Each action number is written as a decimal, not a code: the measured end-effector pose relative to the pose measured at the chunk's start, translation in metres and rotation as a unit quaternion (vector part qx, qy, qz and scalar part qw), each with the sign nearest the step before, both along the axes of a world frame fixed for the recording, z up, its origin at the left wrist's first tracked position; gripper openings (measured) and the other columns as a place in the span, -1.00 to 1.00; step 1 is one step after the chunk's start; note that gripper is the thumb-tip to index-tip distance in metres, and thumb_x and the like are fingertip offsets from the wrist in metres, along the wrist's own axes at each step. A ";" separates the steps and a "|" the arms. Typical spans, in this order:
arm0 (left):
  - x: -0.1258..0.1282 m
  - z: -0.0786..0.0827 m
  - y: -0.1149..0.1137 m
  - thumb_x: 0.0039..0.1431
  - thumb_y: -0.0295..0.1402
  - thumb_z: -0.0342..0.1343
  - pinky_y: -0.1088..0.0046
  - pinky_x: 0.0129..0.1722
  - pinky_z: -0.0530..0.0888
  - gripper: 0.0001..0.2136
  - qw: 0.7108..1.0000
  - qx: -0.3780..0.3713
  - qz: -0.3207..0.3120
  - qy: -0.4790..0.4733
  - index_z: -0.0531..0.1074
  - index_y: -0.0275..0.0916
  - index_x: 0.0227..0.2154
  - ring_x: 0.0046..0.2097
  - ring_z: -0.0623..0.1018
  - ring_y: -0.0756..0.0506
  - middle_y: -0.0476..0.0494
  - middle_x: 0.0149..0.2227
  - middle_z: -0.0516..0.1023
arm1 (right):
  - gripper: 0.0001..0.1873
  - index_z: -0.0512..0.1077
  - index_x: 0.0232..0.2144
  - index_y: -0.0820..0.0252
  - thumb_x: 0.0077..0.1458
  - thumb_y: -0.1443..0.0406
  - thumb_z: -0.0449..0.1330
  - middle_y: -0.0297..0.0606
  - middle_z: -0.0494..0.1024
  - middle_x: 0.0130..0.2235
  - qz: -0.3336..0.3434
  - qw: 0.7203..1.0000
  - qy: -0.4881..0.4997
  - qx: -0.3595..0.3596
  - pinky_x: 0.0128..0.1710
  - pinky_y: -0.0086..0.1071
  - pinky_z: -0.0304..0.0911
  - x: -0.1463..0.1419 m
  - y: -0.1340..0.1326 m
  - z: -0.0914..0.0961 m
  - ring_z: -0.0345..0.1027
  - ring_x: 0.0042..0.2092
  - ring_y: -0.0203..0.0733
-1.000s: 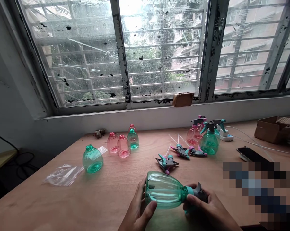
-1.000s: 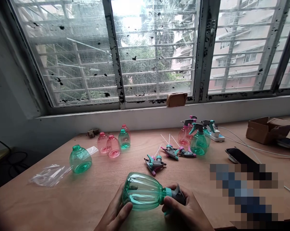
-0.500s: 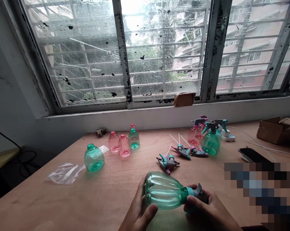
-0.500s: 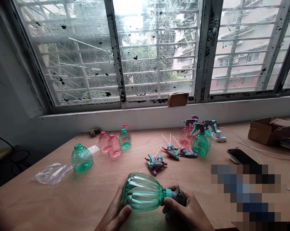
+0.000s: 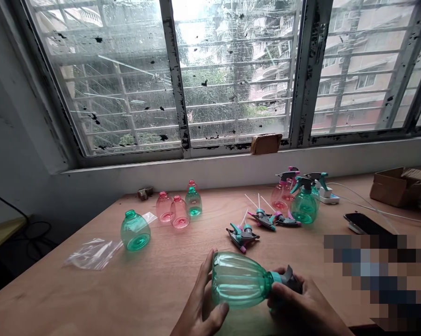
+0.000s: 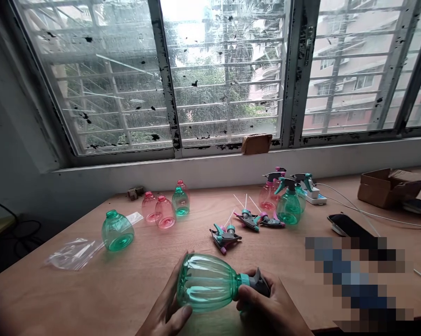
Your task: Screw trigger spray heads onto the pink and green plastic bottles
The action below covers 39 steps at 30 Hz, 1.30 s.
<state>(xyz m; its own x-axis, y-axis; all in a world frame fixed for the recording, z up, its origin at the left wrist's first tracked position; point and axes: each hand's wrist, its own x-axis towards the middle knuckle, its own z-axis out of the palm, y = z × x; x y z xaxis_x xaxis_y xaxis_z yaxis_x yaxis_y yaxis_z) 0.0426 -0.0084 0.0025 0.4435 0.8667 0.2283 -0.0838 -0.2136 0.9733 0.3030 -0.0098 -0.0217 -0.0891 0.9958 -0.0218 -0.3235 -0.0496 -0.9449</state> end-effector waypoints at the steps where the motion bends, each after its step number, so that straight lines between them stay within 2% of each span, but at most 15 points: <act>1: 0.001 0.001 -0.001 0.22 -0.06 0.16 0.08 0.37 0.04 -0.21 1.000 -0.003 0.005 0.004 -0.13 -0.06 0.39 0.44 -0.02 -0.32 -0.21 0.39 0.18 | -0.52 0.43 -0.32 0.21 -0.15 0.05 0.49 -0.27 0.70 -0.55 -0.004 1.000 -0.005 0.005 -0.43 -0.33 0.39 0.000 0.000 0.000 0.55 -0.48 -0.12; 5: 0.003 0.004 -0.003 0.22 -0.04 0.16 0.10 0.34 0.11 -0.21 1.000 -0.011 0.023 0.007 -0.12 -0.07 0.39 0.39 0.14 -0.34 -0.24 0.40 0.15 | -0.51 0.44 -0.32 0.22 -0.15 0.03 0.48 -0.26 0.69 -0.56 -0.013 1.000 -0.011 0.006 -0.44 -0.32 0.38 -0.002 0.000 0.000 0.54 -0.49 -0.10; 8: 0.004 0.001 0.000 0.18 0.03 0.15 0.10 0.31 0.18 -0.16 0.999 -0.020 0.039 0.002 -0.12 -0.13 0.38 0.38 0.15 -0.38 -0.29 0.38 0.17 | -0.51 0.45 -0.32 0.21 -0.17 0.03 0.49 -0.28 0.68 -0.56 -0.016 1.000 -0.008 0.002 -0.44 -0.31 0.39 -0.003 0.000 0.000 0.54 -0.48 -0.10; 11: 0.003 -0.002 0.004 0.07 0.20 0.11 0.06 0.26 0.26 -0.05 0.997 -0.026 0.072 -0.006 -0.05 -0.27 0.37 0.39 0.09 -0.45 -0.41 0.35 0.21 | -0.52 0.47 -0.33 0.20 -0.18 0.02 0.49 -0.29 0.68 -0.56 -0.014 1.000 -0.021 0.004 -0.44 -0.33 0.38 -0.003 -0.001 0.002 0.54 -0.48 -0.10; 13: 0.003 0.000 0.006 -0.03 0.24 0.16 0.03 0.24 0.27 0.00 0.996 -0.018 0.089 0.011 0.03 -0.28 0.35 0.33 0.20 -0.48 -0.44 0.32 0.27 | -0.52 0.47 -0.34 0.19 -0.18 0.01 0.48 -0.29 0.68 -0.56 -0.008 1.000 -0.025 0.004 -0.43 -0.33 0.38 -0.002 -0.002 0.002 0.54 -0.48 -0.10; 16: 0.005 0.007 0.004 -0.05 0.15 0.26 0.04 0.23 0.28 -0.12 0.995 0.008 0.083 0.049 0.21 -0.20 0.28 0.18 0.42 -0.43 -0.36 0.20 0.44 | -0.54 0.47 -0.37 0.21 -0.17 0.01 0.47 -0.28 0.66 -0.55 0.019 1.000 -0.010 0.011 -0.42 -0.33 0.38 -0.001 -0.001 0.003 0.54 -0.47 -0.11; 18: 0.006 0.010 0.003 -0.02 0.08 0.30 0.09 0.19 0.33 -0.21 0.998 0.000 0.056 0.032 0.27 -0.16 0.24 0.14 0.46 -0.38 -0.30 0.14 0.50 | -0.55 0.45 -0.40 0.21 -0.15 0.01 0.46 -0.27 0.65 -0.55 0.041 0.999 0.007 0.011 -0.45 -0.35 0.36 0.001 0.000 0.003 0.51 -0.49 -0.13; 23: 0.005 0.005 0.005 -0.10 0.02 0.39 0.08 0.15 0.38 -0.10 0.998 -0.047 0.014 -0.032 0.19 -0.13 0.30 0.07 0.53 -0.38 -0.27 0.04 0.58 | -0.55 0.38 -0.40 0.16 -0.11 0.01 0.45 -0.33 0.61 -0.59 0.063 0.998 0.027 -0.012 -0.52 -0.39 0.30 0.002 0.000 0.002 0.44 -0.56 -0.21; 25: 0.003 0.001 0.008 -0.05 0.01 0.37 0.05 0.15 0.38 -0.08 0.998 -0.048 0.003 -0.030 0.12 -0.14 0.33 0.09 0.52 -0.40 -0.30 0.06 0.57 | -0.54 0.39 -0.40 0.16 -0.12 -0.01 0.45 -0.38 0.57 -0.61 0.059 0.998 0.027 -0.015 -0.53 -0.40 0.29 0.001 -0.001 0.002 0.40 -0.58 -0.23; 27: 0.001 -0.002 0.009 0.02 0.00 0.32 0.02 0.20 0.33 -0.10 0.999 -0.037 -0.009 -0.021 0.05 -0.15 0.36 0.21 0.42 -0.43 -0.33 0.20 0.45 | -0.52 0.41 -0.40 0.18 -0.15 -0.03 0.45 -0.37 0.56 -0.61 0.055 0.998 0.021 -0.007 -0.54 -0.40 0.27 0.000 -0.001 0.003 0.38 -0.58 -0.24; 30: -0.004 -0.004 0.008 0.13 -0.02 0.22 -0.04 0.34 0.07 -0.16 1.000 -0.002 0.002 0.012 -0.01 -0.15 0.37 0.37 0.17 -0.43 -0.28 0.37 0.21 | -0.50 0.46 -0.40 0.20 -0.18 -0.06 0.45 -0.32 0.60 -0.58 0.056 0.998 0.013 0.012 -0.54 -0.43 0.21 -0.001 -0.003 0.004 0.39 -0.56 -0.23; 32: -0.005 -0.004 0.008 0.16 0.01 0.17 -0.05 0.37 -0.05 -0.20 1.000 0.010 0.006 0.022 0.00 -0.13 0.37 0.40 0.08 -0.42 -0.24 0.39 0.16 | -0.47 0.50 -0.39 0.21 -0.17 -0.11 0.42 -0.29 0.61 -0.56 0.050 0.998 0.000 0.022 -0.51 -0.42 0.22 -0.001 -0.003 0.004 0.42 -0.52 -0.20; 35: -0.004 -0.001 0.008 0.15 0.07 0.15 -0.03 0.35 0.05 -0.23 1.000 -0.004 0.016 0.007 0.10 -0.15 0.33 0.36 0.19 -0.43 -0.26 0.35 0.25 | -0.46 0.53 -0.38 0.20 -0.11 -0.16 0.35 -0.29 0.61 -0.55 0.047 0.998 -0.027 0.029 -0.48 -0.40 0.24 0.000 -0.004 0.003 0.44 -0.49 -0.17; 39: 0.000 0.004 0.006 0.11 0.02 0.22 0.06 0.26 0.29 -0.32 0.998 -0.027 0.056 -0.004 0.26 -0.16 0.24 0.30 0.30 -0.42 -0.28 0.25 0.42 | -0.47 0.54 -0.40 0.23 -0.02 -0.14 0.30 -0.26 0.64 -0.54 0.059 0.996 -0.048 0.045 -0.45 -0.40 0.21 0.001 -0.003 0.005 0.43 -0.49 -0.19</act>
